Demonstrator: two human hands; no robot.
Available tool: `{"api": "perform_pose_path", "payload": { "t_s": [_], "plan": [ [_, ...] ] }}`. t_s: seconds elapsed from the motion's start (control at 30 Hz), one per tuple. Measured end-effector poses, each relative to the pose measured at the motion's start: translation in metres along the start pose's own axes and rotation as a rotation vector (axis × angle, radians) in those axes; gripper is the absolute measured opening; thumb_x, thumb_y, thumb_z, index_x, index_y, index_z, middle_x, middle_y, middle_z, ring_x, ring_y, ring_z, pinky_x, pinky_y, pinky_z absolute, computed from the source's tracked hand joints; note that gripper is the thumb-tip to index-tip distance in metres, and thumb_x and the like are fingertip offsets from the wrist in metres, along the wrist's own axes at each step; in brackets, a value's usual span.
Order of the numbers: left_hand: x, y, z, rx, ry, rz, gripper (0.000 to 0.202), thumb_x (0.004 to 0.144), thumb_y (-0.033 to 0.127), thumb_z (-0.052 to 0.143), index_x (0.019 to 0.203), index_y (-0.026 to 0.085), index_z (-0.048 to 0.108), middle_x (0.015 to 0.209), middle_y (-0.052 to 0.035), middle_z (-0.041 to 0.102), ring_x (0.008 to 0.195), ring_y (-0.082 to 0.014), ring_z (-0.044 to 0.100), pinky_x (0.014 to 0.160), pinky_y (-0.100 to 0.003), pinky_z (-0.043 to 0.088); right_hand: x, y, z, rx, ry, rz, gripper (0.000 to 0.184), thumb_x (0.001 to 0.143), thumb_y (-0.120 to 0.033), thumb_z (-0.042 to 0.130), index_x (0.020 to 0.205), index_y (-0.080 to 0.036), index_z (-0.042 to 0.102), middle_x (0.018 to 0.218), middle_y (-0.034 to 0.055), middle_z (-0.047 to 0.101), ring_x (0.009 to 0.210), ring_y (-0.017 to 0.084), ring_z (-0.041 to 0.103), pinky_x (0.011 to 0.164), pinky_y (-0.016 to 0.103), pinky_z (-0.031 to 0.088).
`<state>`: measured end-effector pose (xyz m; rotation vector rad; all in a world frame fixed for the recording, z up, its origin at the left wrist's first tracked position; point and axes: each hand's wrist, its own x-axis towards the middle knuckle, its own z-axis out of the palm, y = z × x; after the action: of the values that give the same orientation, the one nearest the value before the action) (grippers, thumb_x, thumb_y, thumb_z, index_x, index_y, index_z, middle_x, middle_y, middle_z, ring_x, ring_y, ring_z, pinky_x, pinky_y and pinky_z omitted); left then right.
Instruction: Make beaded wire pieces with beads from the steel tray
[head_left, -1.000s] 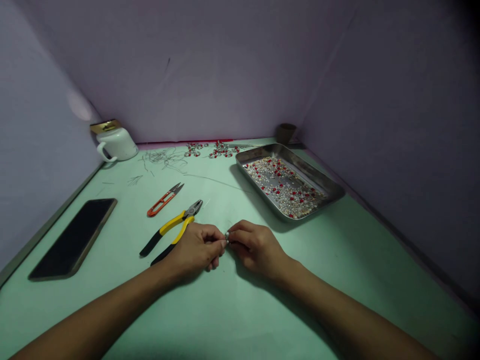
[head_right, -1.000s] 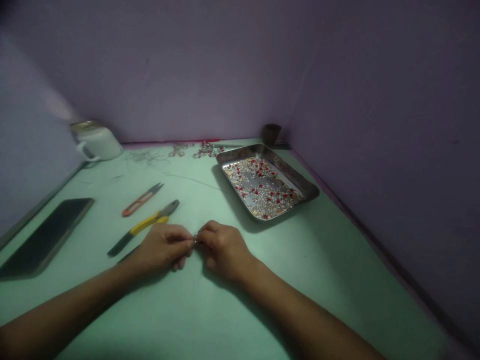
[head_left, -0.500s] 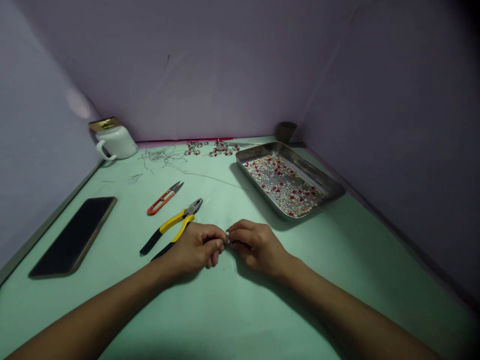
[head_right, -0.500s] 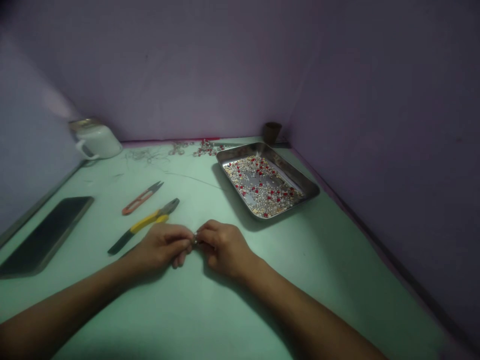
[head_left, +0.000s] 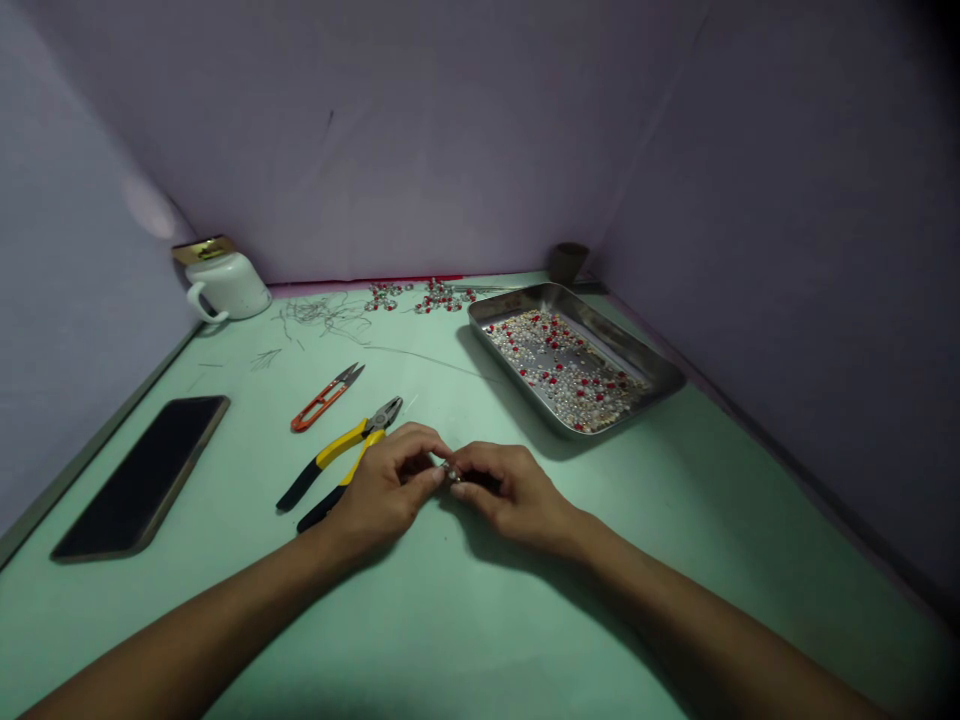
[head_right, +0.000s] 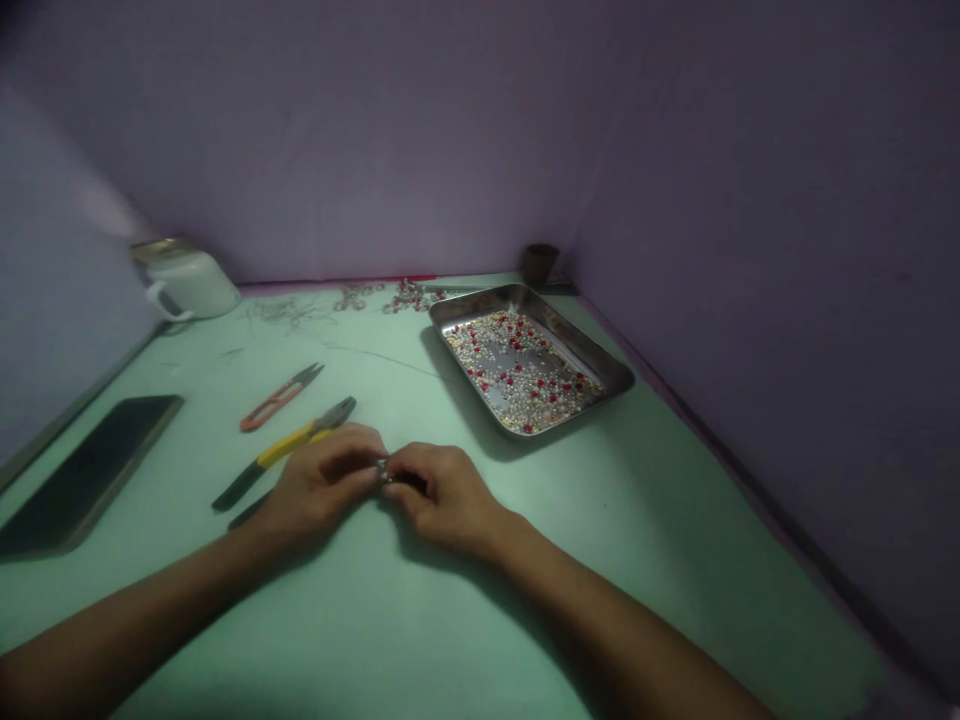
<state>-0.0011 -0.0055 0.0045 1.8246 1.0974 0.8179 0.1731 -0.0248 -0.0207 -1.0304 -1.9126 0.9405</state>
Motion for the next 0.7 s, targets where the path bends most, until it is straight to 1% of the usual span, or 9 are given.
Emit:
{"api": "perform_pose_path", "payload": {
  "t_s": [0.03, 0.1, 0.2, 0.27, 0.33, 0.37, 0.5, 0.7],
  "plan": [
    [0.000, 0.001, -0.001, 0.005, -0.019, 0.018, 0.007, 0.071, 0.020, 0.056, 0.074, 0.016, 0.061, 0.081, -0.0039, 0.060, 0.073, -0.0147, 0.056, 0.066, -0.026, 0.045, 0.001, 0.000, 0.000, 0.099, 0.000, 0.059, 0.007, 0.076, -0.015, 0.058, 0.081, -0.017, 0.063, 0.076, 0.0031, 0.065, 0.067, 0.014, 0.058, 0.063, 0.027, 0.046],
    [0.001, 0.004, -0.003, -0.020, -0.052, -0.008, 0.008, 0.072, 0.021, 0.055, 0.071, 0.015, 0.059, 0.076, -0.0034, 0.059, 0.071, -0.0147, 0.055, 0.064, -0.026, 0.044, 0.003, 0.000, 0.002, 0.320, -0.015, 0.192, 0.005, 0.074, -0.020, 0.061, 0.077, -0.016, 0.062, 0.066, 0.0008, 0.062, 0.058, 0.012, 0.054, 0.055, 0.025, 0.043],
    [0.000, 0.005, -0.002, -0.090, -0.060, -0.150, 0.010, 0.071, 0.025, 0.058, 0.071, 0.015, 0.058, 0.063, 0.0001, 0.056, 0.058, -0.0117, 0.052, 0.052, -0.023, 0.041, 0.006, -0.002, 0.003, 0.615, -0.018, 0.374, 0.016, 0.069, -0.027, 0.069, 0.074, -0.015, 0.059, 0.058, -0.0024, 0.057, 0.049, 0.009, 0.051, 0.049, 0.023, 0.041],
    [-0.001, 0.005, 0.001, -0.176, -0.040, -0.275, 0.012, 0.071, 0.028, 0.059, 0.073, 0.016, 0.056, 0.050, 0.0045, 0.050, 0.045, -0.0089, 0.046, 0.042, -0.020, 0.036, 0.007, -0.003, 0.004, 0.721, 0.026, 0.435, 0.023, 0.065, -0.031, 0.074, 0.072, -0.015, 0.058, 0.058, -0.0028, 0.057, 0.048, 0.009, 0.052, 0.048, 0.023, 0.042],
    [-0.001, 0.004, 0.003, -0.262, -0.032, -0.361, 0.014, 0.071, 0.029, 0.059, 0.073, 0.016, 0.055, 0.043, 0.0070, 0.046, 0.038, -0.0073, 0.041, 0.037, -0.018, 0.032, 0.008, -0.004, 0.004, 0.760, 0.068, 0.455, 0.027, 0.063, -0.033, 0.076, 0.072, -0.015, 0.058, 0.058, -0.0030, 0.057, 0.046, 0.008, 0.053, 0.046, 0.022, 0.042],
    [-0.001, 0.004, 0.004, -0.293, -0.034, -0.382, 0.014, 0.071, 0.030, 0.058, 0.073, 0.016, 0.055, 0.042, 0.0073, 0.046, 0.036, -0.0069, 0.040, 0.036, -0.018, 0.031, 0.008, -0.004, 0.005, 0.770, 0.080, 0.457, 0.028, 0.063, -0.035, 0.076, 0.072, -0.015, 0.058, 0.057, -0.0032, 0.057, 0.044, 0.008, 0.052, 0.044, 0.022, 0.042],
    [0.001, 0.004, 0.006, -0.343, -0.049, -0.395, 0.016, 0.071, 0.030, 0.059, 0.067, 0.015, 0.056, 0.040, 0.0062, 0.048, 0.035, -0.0059, 0.040, 0.036, -0.017, 0.030, 0.008, -0.004, 0.006, 0.830, 0.099, 0.466, 0.029, 0.065, -0.038, 0.074, 0.077, -0.016, 0.059, 0.057, -0.0020, 0.059, 0.042, 0.009, 0.052, 0.042, 0.023, 0.044],
    [0.001, 0.003, 0.008, -0.337, -0.027, -0.404, 0.017, 0.073, 0.028, 0.059, 0.063, 0.014, 0.057, 0.038, 0.0064, 0.046, 0.034, -0.0050, 0.037, 0.035, -0.017, 0.029, 0.009, -0.004, 0.005, 0.862, 0.101, 0.499, 0.027, 0.066, -0.034, 0.074, 0.080, -0.014, 0.061, 0.059, 0.0004, 0.061, 0.044, 0.009, 0.053, 0.043, 0.023, 0.045]
  ]
}}
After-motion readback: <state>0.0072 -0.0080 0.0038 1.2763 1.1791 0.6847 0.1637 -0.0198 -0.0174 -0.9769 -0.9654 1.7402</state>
